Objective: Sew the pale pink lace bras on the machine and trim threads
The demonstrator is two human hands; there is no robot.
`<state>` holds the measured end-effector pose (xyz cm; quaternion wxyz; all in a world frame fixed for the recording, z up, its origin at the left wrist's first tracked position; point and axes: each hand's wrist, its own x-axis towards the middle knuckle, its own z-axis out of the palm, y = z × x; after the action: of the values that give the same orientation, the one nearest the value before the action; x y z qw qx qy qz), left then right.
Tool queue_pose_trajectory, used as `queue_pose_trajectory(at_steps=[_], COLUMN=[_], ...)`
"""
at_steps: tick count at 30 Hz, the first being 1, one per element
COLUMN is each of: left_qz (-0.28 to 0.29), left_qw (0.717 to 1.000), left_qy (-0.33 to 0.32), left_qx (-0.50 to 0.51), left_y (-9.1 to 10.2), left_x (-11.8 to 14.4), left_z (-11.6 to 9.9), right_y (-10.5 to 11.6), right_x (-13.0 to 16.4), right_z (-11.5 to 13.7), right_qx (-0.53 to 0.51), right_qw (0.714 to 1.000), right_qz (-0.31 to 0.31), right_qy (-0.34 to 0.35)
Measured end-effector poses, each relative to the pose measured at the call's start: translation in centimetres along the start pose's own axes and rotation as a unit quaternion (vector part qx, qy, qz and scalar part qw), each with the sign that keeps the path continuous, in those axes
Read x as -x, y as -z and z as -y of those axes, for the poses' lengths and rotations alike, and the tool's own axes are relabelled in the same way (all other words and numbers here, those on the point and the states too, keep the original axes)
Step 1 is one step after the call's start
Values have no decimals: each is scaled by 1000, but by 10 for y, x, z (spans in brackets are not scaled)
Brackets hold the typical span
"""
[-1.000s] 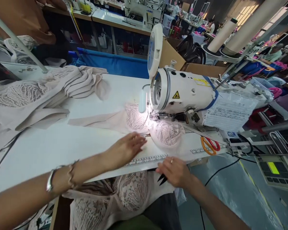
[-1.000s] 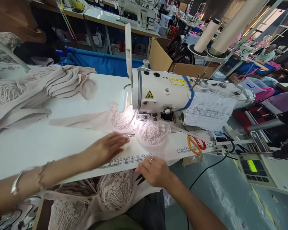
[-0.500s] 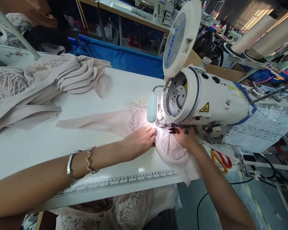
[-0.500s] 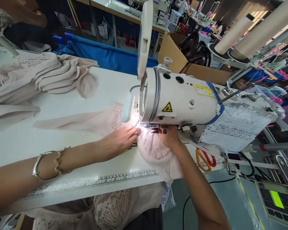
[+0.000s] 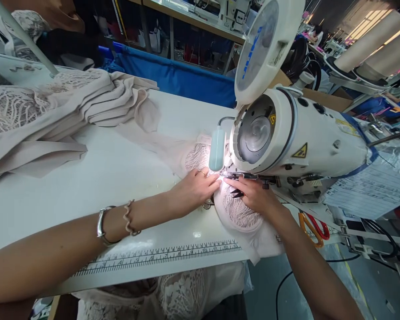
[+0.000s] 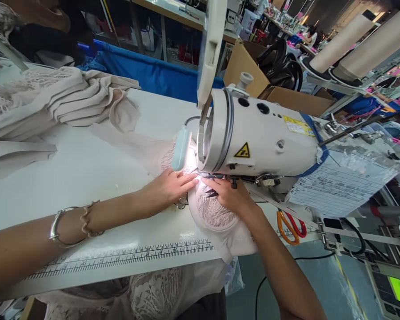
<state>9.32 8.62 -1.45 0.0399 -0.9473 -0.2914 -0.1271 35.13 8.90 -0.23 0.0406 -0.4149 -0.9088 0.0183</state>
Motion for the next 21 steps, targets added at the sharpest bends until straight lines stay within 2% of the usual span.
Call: queue_pose_trajectory(at_steps=[6, 10, 13, 17, 21], left_qz=[-21, -34, -54, -67, -37], left_qw=[999, 999, 998, 997, 998], left_qy=[7, 12, 13, 19, 30], left_qx=[38, 33, 25, -11, -28], left_y=[-11, -21, -24, -14, -2], left_x=[-3, -5, -7, -8, -5], left_z=[18, 24, 25, 14, -16], right_y=[-10, -7, -3, -5, -12], right_x=[3, 1, -2, -9, -13], right_z=[3, 9, 14, 19, 20], right_qx=[-40, -66, -67, -78, -59], right_qw=[999, 996, 992, 978, 968], right_qz=[-10, -2, 20, 14, -25], right_qy=[-29, -58, -107, -192, -243])
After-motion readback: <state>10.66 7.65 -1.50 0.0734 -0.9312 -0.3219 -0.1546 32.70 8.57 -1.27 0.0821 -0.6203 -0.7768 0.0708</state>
